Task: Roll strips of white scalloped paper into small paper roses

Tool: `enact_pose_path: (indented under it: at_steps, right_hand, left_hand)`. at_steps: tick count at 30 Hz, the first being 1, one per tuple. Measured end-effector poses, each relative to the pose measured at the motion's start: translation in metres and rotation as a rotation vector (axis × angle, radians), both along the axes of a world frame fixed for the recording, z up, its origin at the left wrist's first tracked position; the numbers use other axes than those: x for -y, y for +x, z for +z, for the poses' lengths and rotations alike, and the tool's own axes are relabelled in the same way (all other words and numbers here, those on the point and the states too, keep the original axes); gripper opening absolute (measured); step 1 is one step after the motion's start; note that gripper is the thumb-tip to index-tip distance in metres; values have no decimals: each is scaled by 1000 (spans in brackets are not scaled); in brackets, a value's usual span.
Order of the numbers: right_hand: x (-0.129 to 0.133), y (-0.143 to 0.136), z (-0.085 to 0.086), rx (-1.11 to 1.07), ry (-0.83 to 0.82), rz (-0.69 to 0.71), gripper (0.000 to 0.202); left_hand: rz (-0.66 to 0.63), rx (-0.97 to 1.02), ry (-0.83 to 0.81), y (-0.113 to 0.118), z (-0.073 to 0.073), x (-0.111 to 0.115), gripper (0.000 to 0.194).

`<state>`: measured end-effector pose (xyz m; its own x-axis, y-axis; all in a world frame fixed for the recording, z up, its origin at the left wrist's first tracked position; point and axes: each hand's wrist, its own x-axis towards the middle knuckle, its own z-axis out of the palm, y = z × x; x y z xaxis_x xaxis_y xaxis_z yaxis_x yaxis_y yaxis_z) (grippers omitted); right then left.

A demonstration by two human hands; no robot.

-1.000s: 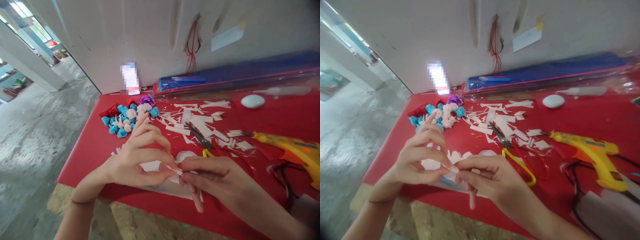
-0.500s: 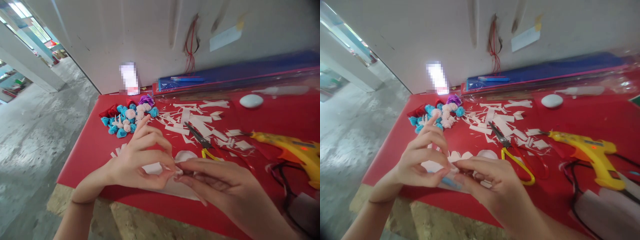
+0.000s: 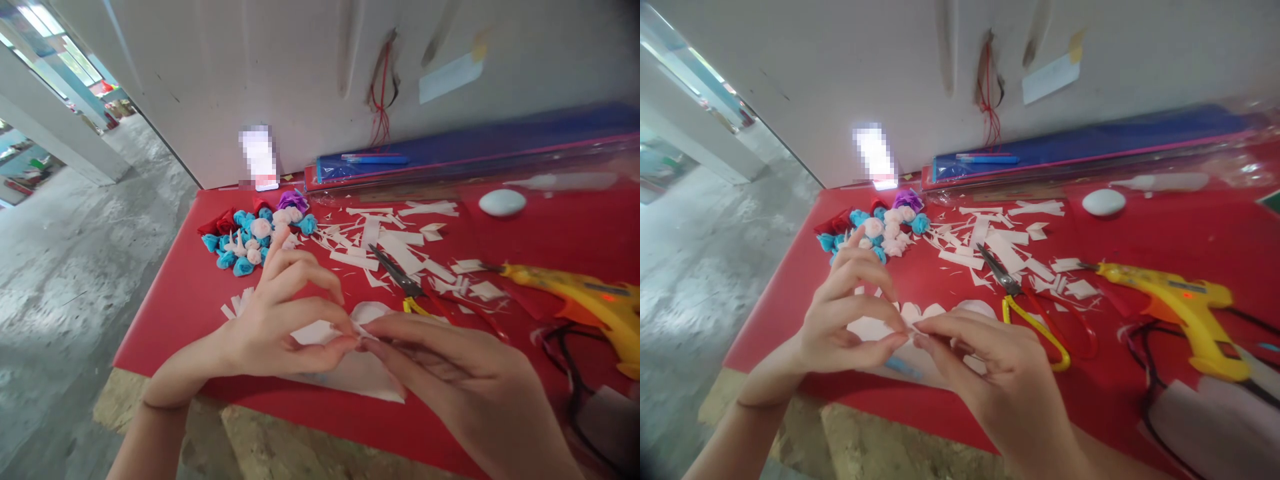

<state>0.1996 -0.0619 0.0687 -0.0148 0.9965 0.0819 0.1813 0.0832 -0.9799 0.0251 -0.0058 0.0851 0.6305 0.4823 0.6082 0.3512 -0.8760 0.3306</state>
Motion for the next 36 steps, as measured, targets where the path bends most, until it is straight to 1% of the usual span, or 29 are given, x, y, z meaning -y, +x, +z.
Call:
enact_pose_path:
  at_steps: [5,9,12,16,19,23,29,36]
  right_hand:
    - [1,-1,-2,99,54,-41,12]
    - [3,0,-7,164,200,-62,12]
    - [3,1,-9,248,344,-64,17]
    - [5,2,-12,322,411,-76,19]
    - [6,1,-13,281,368,-71,18]
    - [3,-2,-11,122,268,-87,15]
    - [-1,-2,-5,-36,66,-95,5]
    - [-7,5,-9,-290,-214,82,4]
  left_hand:
    - [78,19,-61,3,-3,4,8]
    - [121,9,-116,4,-3,6,8]
    - [123,7,-151,5,-3,6,9]
    - [107,30,-170,6,-3,5,8]
    - [85,64,-153,7,-4,5,5]
    - [67,60,-123,7,-4,4,5]
    - [30,50,-55,6,-5,4,5]
    - [0,37,-22,5,-4,4,4]
